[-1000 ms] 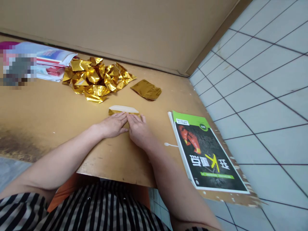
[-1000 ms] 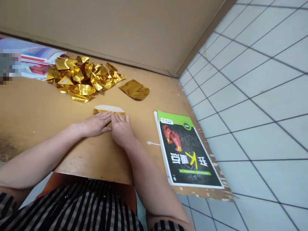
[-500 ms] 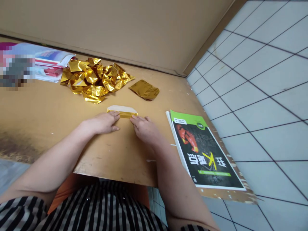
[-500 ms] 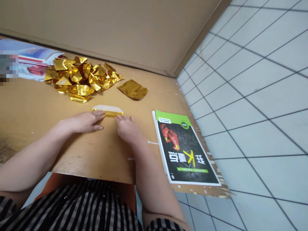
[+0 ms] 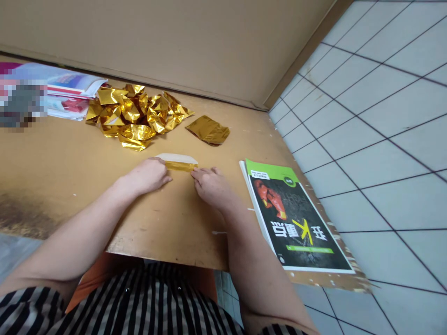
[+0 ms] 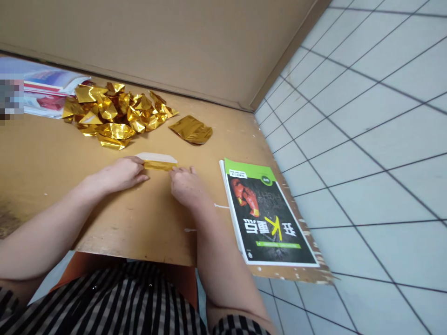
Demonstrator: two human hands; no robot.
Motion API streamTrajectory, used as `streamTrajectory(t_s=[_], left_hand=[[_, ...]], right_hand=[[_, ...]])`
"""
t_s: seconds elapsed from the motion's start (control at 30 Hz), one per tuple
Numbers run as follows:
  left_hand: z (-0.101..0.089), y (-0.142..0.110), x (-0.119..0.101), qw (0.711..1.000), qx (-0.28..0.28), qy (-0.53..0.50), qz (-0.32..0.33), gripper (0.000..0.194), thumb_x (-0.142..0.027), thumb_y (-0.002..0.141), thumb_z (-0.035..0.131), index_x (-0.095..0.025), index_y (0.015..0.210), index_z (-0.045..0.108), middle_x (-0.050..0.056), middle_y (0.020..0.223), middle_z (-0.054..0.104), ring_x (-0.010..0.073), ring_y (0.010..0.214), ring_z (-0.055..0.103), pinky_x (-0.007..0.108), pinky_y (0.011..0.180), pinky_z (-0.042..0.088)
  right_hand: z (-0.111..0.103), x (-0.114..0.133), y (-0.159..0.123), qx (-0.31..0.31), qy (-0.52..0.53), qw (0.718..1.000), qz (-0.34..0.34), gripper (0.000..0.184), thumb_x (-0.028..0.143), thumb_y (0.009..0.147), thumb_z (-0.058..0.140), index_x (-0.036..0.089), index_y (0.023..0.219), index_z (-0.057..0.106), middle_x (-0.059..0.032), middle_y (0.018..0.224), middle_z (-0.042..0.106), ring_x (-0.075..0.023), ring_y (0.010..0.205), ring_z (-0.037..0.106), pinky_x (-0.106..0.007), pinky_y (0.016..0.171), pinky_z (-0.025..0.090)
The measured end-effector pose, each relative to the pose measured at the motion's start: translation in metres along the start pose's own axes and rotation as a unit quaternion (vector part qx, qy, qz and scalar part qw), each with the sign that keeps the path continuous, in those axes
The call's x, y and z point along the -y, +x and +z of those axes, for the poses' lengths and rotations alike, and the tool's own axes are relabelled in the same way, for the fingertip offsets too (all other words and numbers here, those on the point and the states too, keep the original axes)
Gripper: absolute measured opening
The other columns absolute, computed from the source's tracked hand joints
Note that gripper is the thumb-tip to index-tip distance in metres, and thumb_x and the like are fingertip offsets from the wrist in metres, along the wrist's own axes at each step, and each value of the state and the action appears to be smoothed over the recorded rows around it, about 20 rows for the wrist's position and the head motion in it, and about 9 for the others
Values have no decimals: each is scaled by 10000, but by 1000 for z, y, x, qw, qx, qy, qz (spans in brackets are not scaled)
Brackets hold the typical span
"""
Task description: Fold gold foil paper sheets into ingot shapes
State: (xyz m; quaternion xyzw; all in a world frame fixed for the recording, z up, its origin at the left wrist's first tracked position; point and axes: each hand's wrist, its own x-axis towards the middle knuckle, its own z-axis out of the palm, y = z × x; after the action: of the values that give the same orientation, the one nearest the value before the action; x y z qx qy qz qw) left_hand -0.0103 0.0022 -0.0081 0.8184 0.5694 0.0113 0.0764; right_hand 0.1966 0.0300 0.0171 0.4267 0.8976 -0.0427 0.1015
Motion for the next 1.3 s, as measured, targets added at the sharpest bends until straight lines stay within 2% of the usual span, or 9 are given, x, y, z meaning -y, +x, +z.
streamTrajectory(t_s=[0.1, 0.2, 0.3, 0.43, 0.6, 0.77, 0.93, 1.1, 1.3], left_hand=[[6, 5, -17, 998, -33, 8, 47, 419, -400, 948, 495, -76, 1165, 648, 200, 1243, 643, 304, 1209, 577, 392, 1041, 438], [17, 9, -22, 996, -30, -11, 85, 509, -420, 967, 459, -93, 1349, 532, 178, 1445, 518, 297, 1379, 429, 411, 1129, 350], [25, 11, -16, 995, -17, -25, 94, 547, -456, 977, 423, -131, 1414, 479, 149, 1508, 460, 289, 1419, 378, 405, 1151, 312], [28, 12, -10, 994, -14, -39, 104, 597, -463, 969, 438, -154, 1477, 396, 139, 1553, 397, 277, 1439, 351, 400, 1163, 287], [21, 10, -11, 994, 13, -50, 94, 623, -458, 961, 448, -127, 1485, 382, 152, 1570, 359, 277, 1453, 329, 399, 1172, 281], [9, 4, 1, 995, 20, -43, 85, 512, -446, 938, 489, -144, 1346, 550, 139, 1485, 494, 257, 1366, 463, 351, 1113, 362], [2, -3, 18, 996, 28, -60, 59, 337, -467, 930, 498, -226, 1069, 688, 67, 1188, 699, 231, 1084, 647, 327, 950, 474], [-1, -6, 28, 996, 61, -71, 1, 316, -498, 890, 551, -235, 991, 695, 53, 1085, 720, 213, 915, 667, 304, 837, 489], [-3, -8, 37, 995, 57, -81, -5, 284, -469, 861, 585, -238, 972, 708, 44, 983, 732, 195, 819, 653, 290, 771, 485]], right_hand=[[0, 3, 0, -3, -2, 1000, 1, 405, 71, 911, 330, 114, 1148, 657, -177, 1275, 664, -251, 1204, 586, -440, 1074, 329], [1, 5, 1, -11, -1, 1000, -1, 406, 83, 914, 329, 100, 1149, 660, -194, 1256, 669, -264, 1208, 580, -461, 1095, 304], [4, 8, 2, -35, 12, 999, -7, 422, 98, 919, 313, 81, 1151, 666, -212, 1228, 676, -275, 1208, 577, -481, 1110, 291], [13, 15, 8, -68, 59, 995, -40, 513, 106, 901, 335, 33, 1377, 509, -215, 1438, 529, -257, 1372, 438, -454, 1155, 262], [19, 14, 11, -23, 93, 994, -42, 572, 200, 951, 326, 11, 1490, 345, -208, 1560, 366, -260, 1468, 302, -462, 1185, 242], [17, 4, 10, -10, 88, 996, -25, 526, 253, 985, 319, 68, 1469, 409, -187, 1562, 371, -252, 1462, 323, -457, 1176, 270], [12, -2, 8, -5, 77, 997, -12, 478, 228, 984, 344, 79, 1418, 478, -183, 1542, 410, -245, 1441, 362, -453, 1168, 281], [13, -11, 8, -12, 82, 996, -13, 451, 246, 987, 347, 135, 1384, 530, -148, 1533, 437, -249, 1428, 386, -478, 1163, 286], [22, -20, 11, -35, 84, 995, -31, 457, 257, 980, 356, 198, 1398, 531, -113, 1530, 452, -257, 1416, 402, -515, 1160, 278]])
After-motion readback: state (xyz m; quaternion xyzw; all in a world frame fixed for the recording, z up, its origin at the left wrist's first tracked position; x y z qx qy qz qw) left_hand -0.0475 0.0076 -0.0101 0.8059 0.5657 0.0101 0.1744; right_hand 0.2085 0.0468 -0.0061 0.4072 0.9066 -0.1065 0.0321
